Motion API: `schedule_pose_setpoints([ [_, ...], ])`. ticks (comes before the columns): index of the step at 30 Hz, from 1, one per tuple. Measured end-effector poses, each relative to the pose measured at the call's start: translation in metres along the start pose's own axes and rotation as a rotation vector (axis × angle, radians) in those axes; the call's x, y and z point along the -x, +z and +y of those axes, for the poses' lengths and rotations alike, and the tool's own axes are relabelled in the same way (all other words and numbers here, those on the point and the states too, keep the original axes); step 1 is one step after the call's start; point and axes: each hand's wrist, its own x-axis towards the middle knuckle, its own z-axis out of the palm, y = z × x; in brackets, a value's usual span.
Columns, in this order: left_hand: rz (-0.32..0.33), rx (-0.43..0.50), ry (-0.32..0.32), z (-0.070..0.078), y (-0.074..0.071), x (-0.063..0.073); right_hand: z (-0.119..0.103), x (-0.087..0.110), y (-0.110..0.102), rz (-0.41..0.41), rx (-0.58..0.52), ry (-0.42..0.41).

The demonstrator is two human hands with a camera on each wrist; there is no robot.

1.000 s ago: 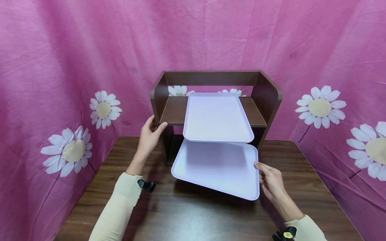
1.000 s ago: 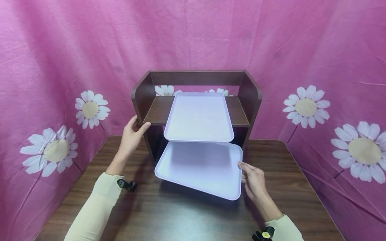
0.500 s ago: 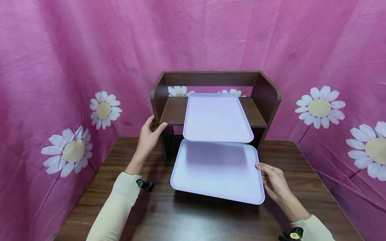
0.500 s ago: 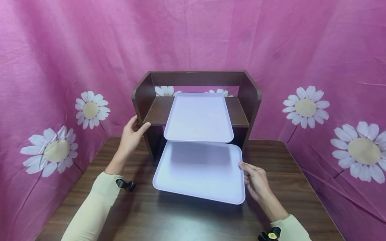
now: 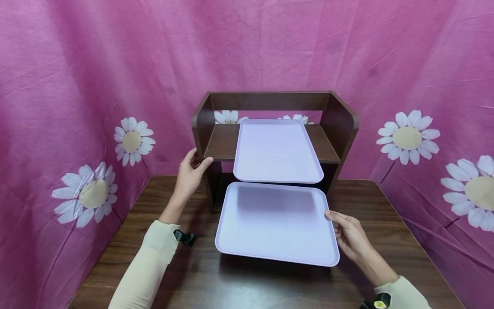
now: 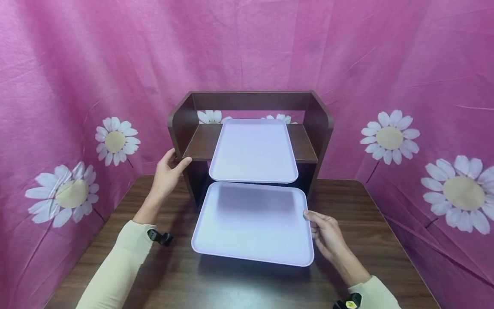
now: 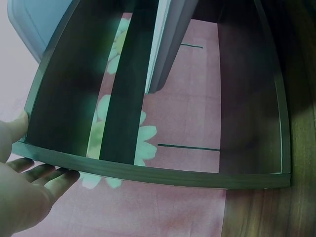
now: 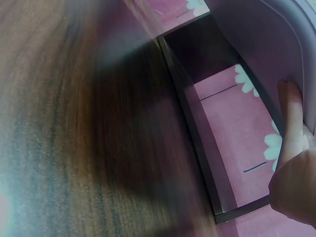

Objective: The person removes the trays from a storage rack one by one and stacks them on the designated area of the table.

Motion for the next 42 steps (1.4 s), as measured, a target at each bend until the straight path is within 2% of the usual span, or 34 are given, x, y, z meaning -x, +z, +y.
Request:
schedule_pose_setpoints([
  [17,0.030,-0.120,-0.056,-0.001,-0.003,0.001,0.019,0.013,-0.005,-0.087,-0.014,0.030],
  [30,0.027,-0.097,-0.056,0.000,-0.004,0.001,0.039,0.017,-0.008,-0.116,0.007,0.063],
  [42,0.034,-0.069,-0.057,-0.001,-0.003,0.000,0.056,0.018,-0.013,-0.100,0.026,0.085],
])
